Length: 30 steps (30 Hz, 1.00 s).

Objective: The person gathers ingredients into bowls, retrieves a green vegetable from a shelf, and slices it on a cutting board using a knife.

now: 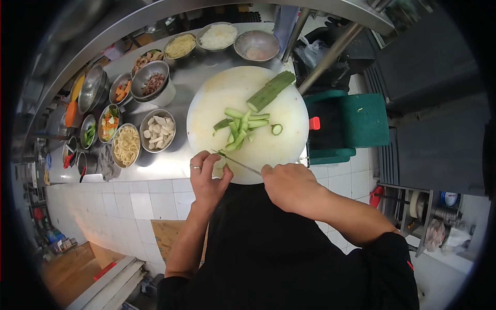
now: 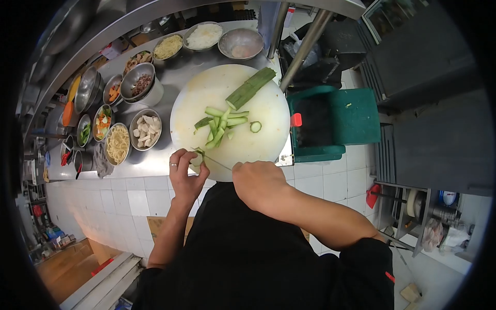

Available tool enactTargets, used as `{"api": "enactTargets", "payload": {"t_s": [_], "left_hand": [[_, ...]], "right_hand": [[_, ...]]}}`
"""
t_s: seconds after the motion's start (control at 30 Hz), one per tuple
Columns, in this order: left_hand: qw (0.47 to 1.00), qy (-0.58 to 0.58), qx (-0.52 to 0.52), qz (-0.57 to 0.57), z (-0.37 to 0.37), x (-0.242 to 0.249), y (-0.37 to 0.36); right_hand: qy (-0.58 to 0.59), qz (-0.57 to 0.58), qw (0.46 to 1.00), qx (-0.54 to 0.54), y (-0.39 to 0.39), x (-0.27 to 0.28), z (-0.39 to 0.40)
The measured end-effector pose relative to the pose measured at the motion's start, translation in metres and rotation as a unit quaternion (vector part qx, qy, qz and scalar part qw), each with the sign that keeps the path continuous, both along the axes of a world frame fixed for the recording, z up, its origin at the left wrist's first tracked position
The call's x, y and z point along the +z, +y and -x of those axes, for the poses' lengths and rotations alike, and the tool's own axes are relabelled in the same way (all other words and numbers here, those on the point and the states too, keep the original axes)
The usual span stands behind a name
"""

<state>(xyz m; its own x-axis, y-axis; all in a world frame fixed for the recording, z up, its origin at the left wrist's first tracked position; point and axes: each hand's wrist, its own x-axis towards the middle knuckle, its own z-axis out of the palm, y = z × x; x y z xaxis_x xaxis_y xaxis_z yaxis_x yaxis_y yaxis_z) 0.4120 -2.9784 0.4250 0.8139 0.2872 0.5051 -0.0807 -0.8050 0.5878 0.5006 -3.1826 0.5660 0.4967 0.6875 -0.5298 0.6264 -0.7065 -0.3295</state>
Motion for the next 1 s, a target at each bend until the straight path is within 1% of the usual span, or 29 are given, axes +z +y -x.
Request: {"api": "enactTargets", "payload": {"t_s": [0.1,0.2,0.23,0.27,0.3,0.33,0.4,0.5,0.63,0.73,0.8,0.83,0.9,1.0], "left_hand": [[1.0,0.004,-0.005,0.007,0.0,0.001,0.0],[1.0,-0.019,-0.012,0.001,0.002,0.0,0.005],[1.0,-0.02,-0.009,-0.002,0.004,0.001,0.008],[0.999,-0.019,-0.015,0.025,0.006,0.001,0.01],[0.998,-0.02,-0.02,0.052,0.007,0.001,0.011],[0.998,-0.02,-0.019,0.052,0.007,0.001,0.011],[0.998,-0.035,0.0,0.044,0.007,0.002,0.009],[0.998,-0.025,0.02,0.049,0.005,-0.007,0.008],[0.998,-0.022,0.023,0.056,0.004,-0.009,0.008],[0.998,-0.021,0.026,0.058,0.004,-0.009,0.008],[0.999,-0.02,0.031,0.04,0.003,-0.008,0.007],[0.998,-0.022,0.032,0.04,0.001,-0.007,0.008],[0.998,-0.017,0.038,0.056,0.004,-0.007,0.008],[0.998,-0.016,0.034,0.053,0.005,-0.007,0.008]], "right_hand": [[-0.007,0.009,1.0,-0.025,0.002,-0.019,0.002],[-0.014,-0.01,1.0,0.001,0.003,-0.036,-0.012],[0.005,-0.007,1.0,-0.015,0.001,-0.028,-0.017],[0.025,-0.004,0.999,-0.031,-0.001,-0.019,-0.02],[0.011,-0.009,1.0,-0.023,-0.003,-0.007,-0.019],[0.01,-0.009,1.0,-0.021,-0.007,-0.001,-0.015],[-0.065,-0.07,0.995,0.007,-0.012,0.009,-0.004],[-0.071,-0.058,0.995,0.037,-0.012,0.03,0.008],[-0.106,-0.03,0.993,0.035,-0.008,0.029,0.015],[-0.094,-0.013,0.995,0.025,0.001,0.018,0.012],[-0.107,-0.02,0.993,0.053,0.008,0.002,0.006],[-0.109,-0.02,0.992,0.054,0.01,0.005,0.003],[-0.089,0.018,0.995,0.046,0.014,0.01,0.003],[-0.077,-0.009,0.997,0.028,0.016,-0.024,0.0]]}}
